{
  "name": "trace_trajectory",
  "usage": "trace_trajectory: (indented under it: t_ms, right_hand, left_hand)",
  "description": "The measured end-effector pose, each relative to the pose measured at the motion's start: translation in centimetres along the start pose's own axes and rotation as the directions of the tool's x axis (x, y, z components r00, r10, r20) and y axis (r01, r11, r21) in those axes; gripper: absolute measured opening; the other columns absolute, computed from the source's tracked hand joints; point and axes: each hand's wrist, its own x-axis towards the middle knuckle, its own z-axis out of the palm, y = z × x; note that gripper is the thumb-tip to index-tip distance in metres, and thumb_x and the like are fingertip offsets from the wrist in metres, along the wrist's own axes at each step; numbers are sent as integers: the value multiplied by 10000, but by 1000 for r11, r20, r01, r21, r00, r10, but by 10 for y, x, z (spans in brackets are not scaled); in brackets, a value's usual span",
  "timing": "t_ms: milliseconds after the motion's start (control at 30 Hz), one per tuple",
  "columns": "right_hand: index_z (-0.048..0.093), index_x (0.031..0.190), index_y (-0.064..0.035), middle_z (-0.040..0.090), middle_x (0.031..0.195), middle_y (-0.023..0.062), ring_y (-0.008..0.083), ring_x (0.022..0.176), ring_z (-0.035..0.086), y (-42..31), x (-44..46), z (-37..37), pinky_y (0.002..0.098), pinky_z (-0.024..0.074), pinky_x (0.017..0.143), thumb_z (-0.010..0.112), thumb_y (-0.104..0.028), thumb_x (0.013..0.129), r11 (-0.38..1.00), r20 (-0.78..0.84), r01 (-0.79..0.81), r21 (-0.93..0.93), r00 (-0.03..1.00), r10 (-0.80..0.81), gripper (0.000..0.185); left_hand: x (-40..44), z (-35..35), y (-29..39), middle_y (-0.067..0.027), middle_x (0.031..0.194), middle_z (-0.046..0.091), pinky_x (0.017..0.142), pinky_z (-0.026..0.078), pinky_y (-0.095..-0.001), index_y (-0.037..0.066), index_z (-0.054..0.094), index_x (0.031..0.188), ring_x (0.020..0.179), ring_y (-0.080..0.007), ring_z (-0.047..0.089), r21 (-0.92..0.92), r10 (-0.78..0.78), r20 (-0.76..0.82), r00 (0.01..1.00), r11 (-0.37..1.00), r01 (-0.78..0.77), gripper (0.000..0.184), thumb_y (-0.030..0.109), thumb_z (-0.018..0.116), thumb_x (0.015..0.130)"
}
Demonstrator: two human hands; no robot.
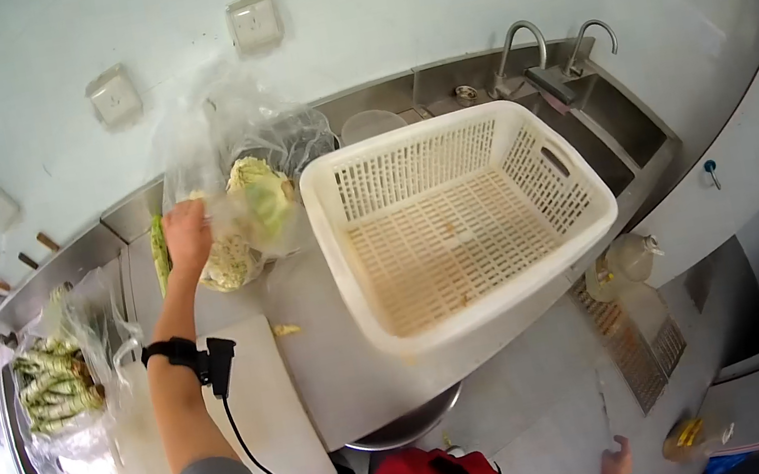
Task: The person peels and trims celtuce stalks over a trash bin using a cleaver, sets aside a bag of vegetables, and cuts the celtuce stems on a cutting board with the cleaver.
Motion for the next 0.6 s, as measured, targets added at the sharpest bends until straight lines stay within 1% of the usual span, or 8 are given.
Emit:
trace_trajectory:
  t_ms: [100,167,200,267,300,400,500,600]
  right_hand:
    - [553,1034,-41,451,497,77,199,475,465,-14,-2,13,361,380,489,566,-37,687,997,-30,74,-5,997,-74,347]
    - [549,1036,-39,509,543,110,220,497,508,-15,2,17,376,403,498,577,-39,680,997,10,74,-21,997,-74,357]
    - [553,1072,-82,558,597,115,252,542,546,-40,-1,8,398,429,522,588,-127,725,996,48,68,-60,997,-65,352]
    - [561,1143,-168,654,705,125,316,631,622,-84,-20,-12,441,481,571,610,-303,815,990,120,49,-132,992,-33,359]
    - [512,1229,-242,667,782,183,386,721,633,-86,-21,-12,495,475,624,606,-273,779,990,163,-21,-139,986,44,460]
    - [513,1220,-230,669,780,176,370,698,632,-87,-28,-9,485,474,608,605,-281,788,987,130,-37,-154,990,57,444]
    - [507,1221,-233,672,793,175,366,700,635,-85,-33,-11,485,474,609,614,-285,785,974,131,-72,-215,986,102,452]
    - [497,1225,-238,677,806,167,344,712,646,-76,-35,-10,485,475,612,627,-297,782,979,119,-47,-199,990,72,466]
  left_hand:
    - [23,21,-18,-159,1255,477,920,369,-472,106,570,979,1087,-333,514,-87,-112,-346,931,992,87,263,91,666,735]
    - [49,37,-24,-198,1350,359,938,343,-504,150,473,1177,1145,-385,472,-45,-155,-267,951,988,148,537,121,718,700]
    - [64,43,-22,-217,1397,300,946,331,-521,171,425,1275,1173,-410,451,-24,-178,-229,957,984,177,674,136,744,682]
    - [85,41,-19,-247,1399,285,950,321,-547,228,238,1385,1192,-397,449,-202,-341,-41,939,923,326,887,138,753,668]
    - [93,41,-16,-262,1400,277,951,316,-560,256,144,1440,1202,-390,447,-277,-396,65,916,874,398,998,140,758,662]
    - [109,64,-30,-234,1355,382,934,328,-576,298,-29,1457,1149,-376,488,-379,-346,89,934,855,353,1121,121,739,660]
    - [125,65,-24,-187,1216,533,958,324,-532,240,224,1432,1083,-350,531,-15,-401,405,822,895,445,920,92,702,660]
    - [113,80,-8,-115,1078,609,1002,306,-480,165,458,1289,1108,-335,511,99,-74,415,907,994,36,703,78,655,621]
